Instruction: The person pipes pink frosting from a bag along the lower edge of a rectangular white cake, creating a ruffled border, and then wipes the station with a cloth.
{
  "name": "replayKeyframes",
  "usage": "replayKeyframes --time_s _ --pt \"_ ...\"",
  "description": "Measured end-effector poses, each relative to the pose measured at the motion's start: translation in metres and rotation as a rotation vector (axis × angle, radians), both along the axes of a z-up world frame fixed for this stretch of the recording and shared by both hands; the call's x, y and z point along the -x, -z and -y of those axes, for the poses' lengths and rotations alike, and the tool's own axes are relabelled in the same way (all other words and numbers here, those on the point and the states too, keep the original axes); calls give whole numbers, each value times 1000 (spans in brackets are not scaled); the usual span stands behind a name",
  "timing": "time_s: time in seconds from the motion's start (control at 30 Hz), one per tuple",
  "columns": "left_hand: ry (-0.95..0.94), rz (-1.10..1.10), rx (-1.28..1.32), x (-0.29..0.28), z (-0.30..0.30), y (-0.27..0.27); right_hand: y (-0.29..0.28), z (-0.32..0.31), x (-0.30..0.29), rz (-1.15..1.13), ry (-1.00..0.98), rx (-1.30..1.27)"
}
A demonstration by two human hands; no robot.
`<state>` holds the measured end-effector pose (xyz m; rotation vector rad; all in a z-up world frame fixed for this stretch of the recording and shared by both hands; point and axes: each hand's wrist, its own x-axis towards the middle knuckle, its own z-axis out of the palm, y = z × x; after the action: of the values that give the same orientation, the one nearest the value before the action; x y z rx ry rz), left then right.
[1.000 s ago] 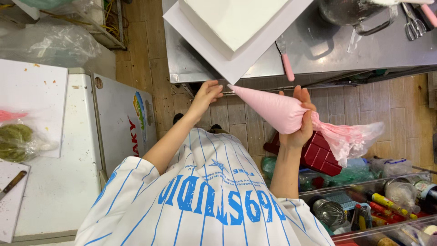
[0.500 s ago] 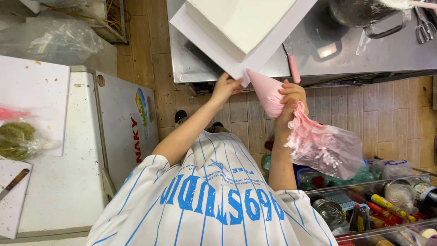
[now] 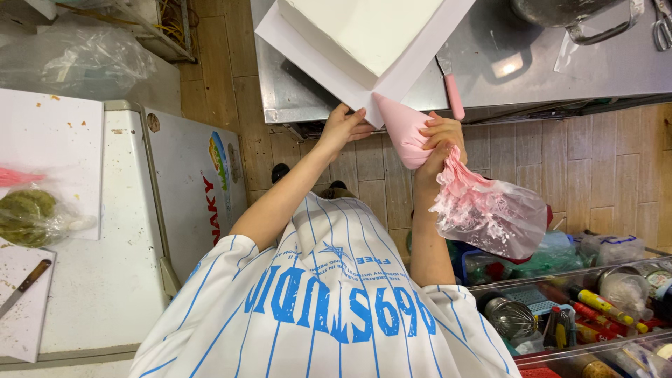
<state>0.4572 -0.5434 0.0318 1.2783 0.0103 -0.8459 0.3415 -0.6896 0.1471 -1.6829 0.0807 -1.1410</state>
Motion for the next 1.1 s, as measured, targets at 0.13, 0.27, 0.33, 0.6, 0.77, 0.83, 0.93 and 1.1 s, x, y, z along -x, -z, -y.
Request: replayKeyframes --time_s 0.13,0.27,0.33,0.6,0.77,0.83,0.93,1.1 --pt "9 0 -6 -2 0 5 3 -1 -2 11 5 -9" --pt "35 1 -42 -5 -1 8 4 0 -5 21 6 -11" --pt "45 3 -52 -5 -2 10 4 0 -6 25 5 -14" --pt "46 4 -54 -5 -3 10 3 -2 -1 32 1 -41" --pt "50 2 -59 -6 -4 9 3 -2 -3 32 -7 -53" --pt "54 5 -64 -6 -4 9 3 -1 -6 34 -8 -55" --pt "56 5 -57 -5 -5 7 2 0 -9 37 -14 -61" --pt "56 17 -59 -5 -6 5 1 0 -9 43 -23 -76"
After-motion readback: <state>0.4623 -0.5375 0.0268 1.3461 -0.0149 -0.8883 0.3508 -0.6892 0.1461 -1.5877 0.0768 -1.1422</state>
